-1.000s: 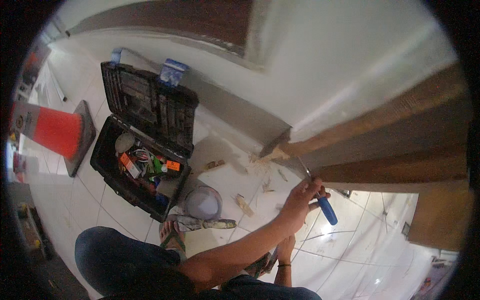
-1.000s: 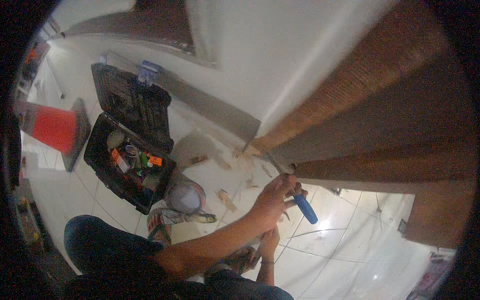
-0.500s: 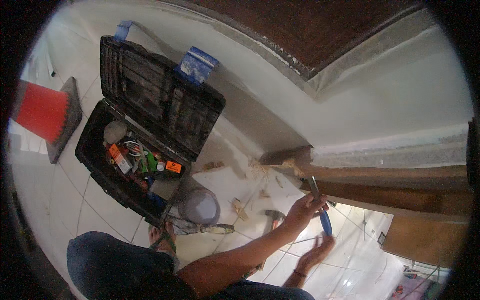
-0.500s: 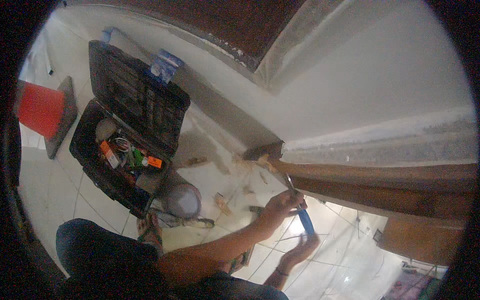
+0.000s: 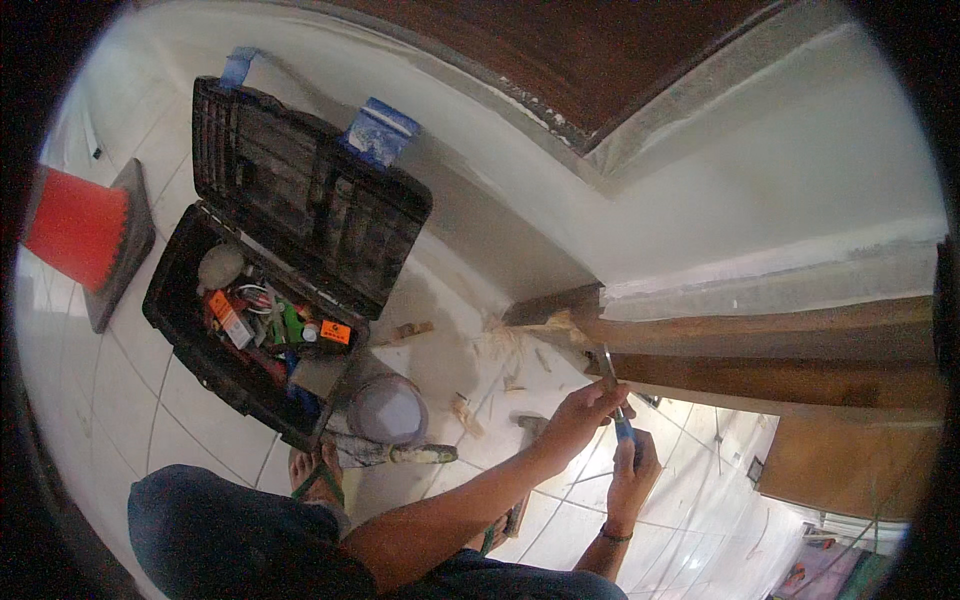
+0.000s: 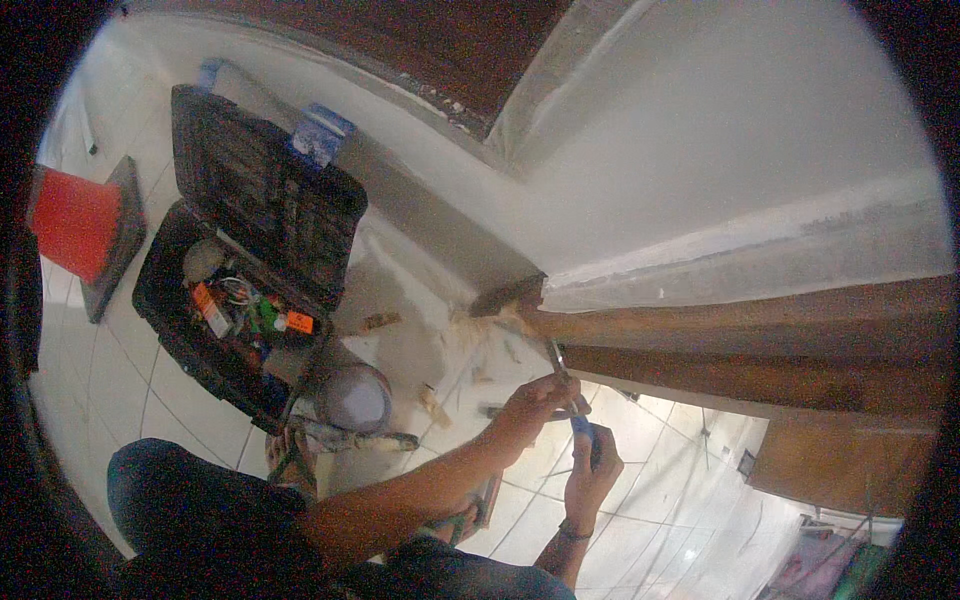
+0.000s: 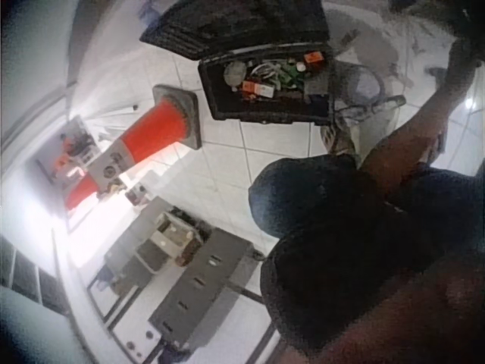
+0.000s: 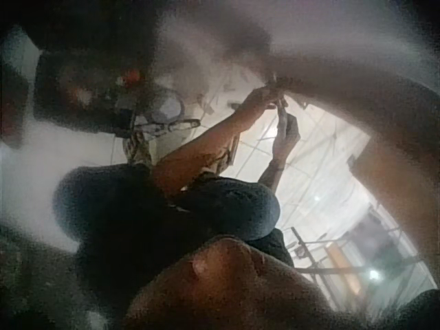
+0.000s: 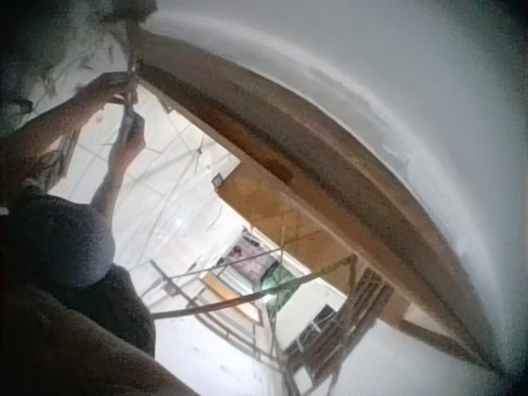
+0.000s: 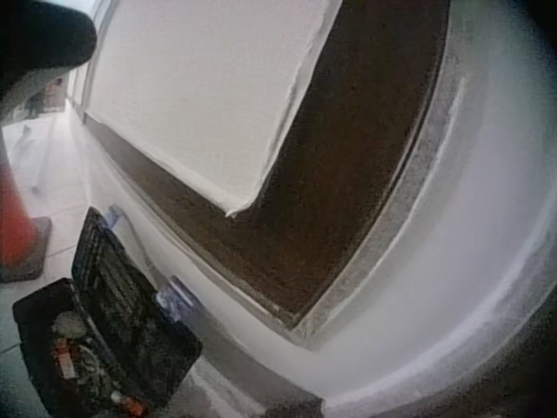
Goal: The person uses a chisel and a hammer to carve out sections of a wooden door frame and then removes the wood scraps by hand.
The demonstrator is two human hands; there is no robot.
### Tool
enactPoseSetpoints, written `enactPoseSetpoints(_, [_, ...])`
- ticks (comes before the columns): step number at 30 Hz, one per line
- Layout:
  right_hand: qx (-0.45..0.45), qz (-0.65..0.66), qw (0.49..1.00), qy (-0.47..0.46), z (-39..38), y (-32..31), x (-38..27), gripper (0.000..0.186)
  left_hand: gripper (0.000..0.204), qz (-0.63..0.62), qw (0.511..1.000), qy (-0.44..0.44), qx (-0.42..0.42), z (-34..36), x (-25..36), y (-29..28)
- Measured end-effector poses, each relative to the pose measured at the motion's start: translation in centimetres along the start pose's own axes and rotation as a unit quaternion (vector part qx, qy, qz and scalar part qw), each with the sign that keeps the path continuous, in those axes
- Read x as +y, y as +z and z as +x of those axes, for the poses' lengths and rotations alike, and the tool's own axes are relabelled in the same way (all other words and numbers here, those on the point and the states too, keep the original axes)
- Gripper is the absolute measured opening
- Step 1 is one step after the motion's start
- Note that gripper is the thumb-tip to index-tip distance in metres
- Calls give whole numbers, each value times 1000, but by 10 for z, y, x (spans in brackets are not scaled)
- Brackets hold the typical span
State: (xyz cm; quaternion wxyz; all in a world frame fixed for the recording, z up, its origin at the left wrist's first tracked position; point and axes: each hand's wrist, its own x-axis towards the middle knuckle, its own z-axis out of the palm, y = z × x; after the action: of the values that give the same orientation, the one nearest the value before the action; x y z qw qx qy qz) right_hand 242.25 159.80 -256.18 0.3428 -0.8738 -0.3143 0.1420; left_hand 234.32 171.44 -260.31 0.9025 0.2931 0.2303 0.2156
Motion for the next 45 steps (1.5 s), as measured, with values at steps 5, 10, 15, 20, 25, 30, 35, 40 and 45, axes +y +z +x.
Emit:
enactPoseSetpoints(5, [2,-2,999,41,-14,-7,9,29,45,-19,999,-13,33,-1,-8,16])
enactPoseSetpoints(10, [27,35,999,9,-11,-11,-3,23,42,11,999,15,28,2,-8,24])
enactPoseSetpoints(15, [31,42,999,4,1,-23,2,29,40,39,998,33,34,-4,-1,28])
enactPoseSetpoints(20, [30,44,998,15,-15,-26,-1,27,38,-60,974,83,203,-21,14,7])
enactPoseSetpoints(25, [32,24,999,12,-24,-33,-4,20,30,-76,968,80,227,-16,38,29])
enactPoseSetpoints(30, [26,17,999,22,-12,-81,5,21,29,-83,969,55,224,5,29,75])
enactPoseSetpoints(35, [38,-9,999,13,10,-159,34,22,38,-3,972,49,229,33,5,155])
enactPoseSetpoints(40, [-18,11,1000,17,42,-253,110,36,32,39,963,101,246,77,-58,246])
enactPoseSetpoints(45, [-17,3,1000,-12,68,-327,183,36,39,72,951,122,276,105,-122,322])
